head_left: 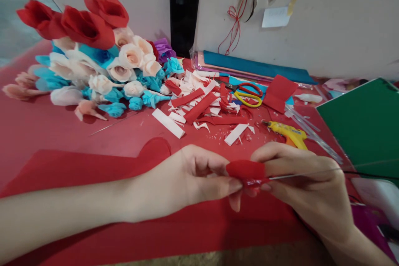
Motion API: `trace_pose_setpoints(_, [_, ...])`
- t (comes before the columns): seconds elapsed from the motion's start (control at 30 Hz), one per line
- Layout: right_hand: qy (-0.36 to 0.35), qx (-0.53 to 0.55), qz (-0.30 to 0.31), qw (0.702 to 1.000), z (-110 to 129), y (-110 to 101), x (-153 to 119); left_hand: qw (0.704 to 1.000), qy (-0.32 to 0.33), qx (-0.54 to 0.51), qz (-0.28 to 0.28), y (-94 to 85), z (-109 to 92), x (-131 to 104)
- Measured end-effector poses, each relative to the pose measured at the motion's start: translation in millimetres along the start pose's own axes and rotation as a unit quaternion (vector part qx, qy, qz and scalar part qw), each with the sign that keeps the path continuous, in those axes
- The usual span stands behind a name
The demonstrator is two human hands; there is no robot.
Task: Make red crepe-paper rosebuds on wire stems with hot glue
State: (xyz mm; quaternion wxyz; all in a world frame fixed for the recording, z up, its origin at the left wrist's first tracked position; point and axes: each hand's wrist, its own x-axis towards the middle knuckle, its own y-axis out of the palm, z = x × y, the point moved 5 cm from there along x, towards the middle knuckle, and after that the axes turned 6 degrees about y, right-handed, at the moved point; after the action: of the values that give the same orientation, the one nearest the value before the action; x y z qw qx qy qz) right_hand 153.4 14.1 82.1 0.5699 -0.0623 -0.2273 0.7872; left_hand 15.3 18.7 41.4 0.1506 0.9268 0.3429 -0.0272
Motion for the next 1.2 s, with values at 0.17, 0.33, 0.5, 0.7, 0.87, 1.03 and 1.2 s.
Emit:
trace_pose_setpoints(0.17, [0.007, 0.020, 0.003, 1.000, -0.3, 1.4, -1.1, 1.000, -0.001, -0.005, -0.002, 0.3, -0.3, 0.2])
trace_pose_setpoints(0.33, [0.015, 0.019, -0.006, 1.000, -1.3, 2.7, -1.6, 1.000, -0.009, -0.002, -0.014, -0.2, 1.6, -0.6])
trace_pose_setpoints(0.5, [0.029, 0.030, -0.015, 0.999, -3.4, 3.0, -0.7, 1.000, -0.005, 0.011, -0.024, -1.6, 1.8, -1.5])
trace_pose_setpoints(0.7, [0.026, 0.029, -0.011, 0.999, -4.7, 4.7, -0.5, 0.999, -0.005, 0.009, -0.035, -1.3, 1.5, -1.7])
trace_pose_setpoints(0.87, [0.032, 0.028, -0.014, 0.999, -5.0, 5.6, -1.5, 0.999, 0.006, -0.004, -0.051, -1.1, 2.5, -0.7])
trace_pose_setpoints(1.03, [0.039, 0.034, -0.016, 0.999, -7.0, 8.8, -2.1, 0.997, 0.013, -0.007, -0.070, -2.1, 4.8, -0.4])
trace_pose_setpoints(1.2, [0.047, 0.049, -0.023, 0.997, -7.6, 11.6, -2.2, 0.995, 0.044, 0.037, -0.084, -3.5, 3.6, -3.3])
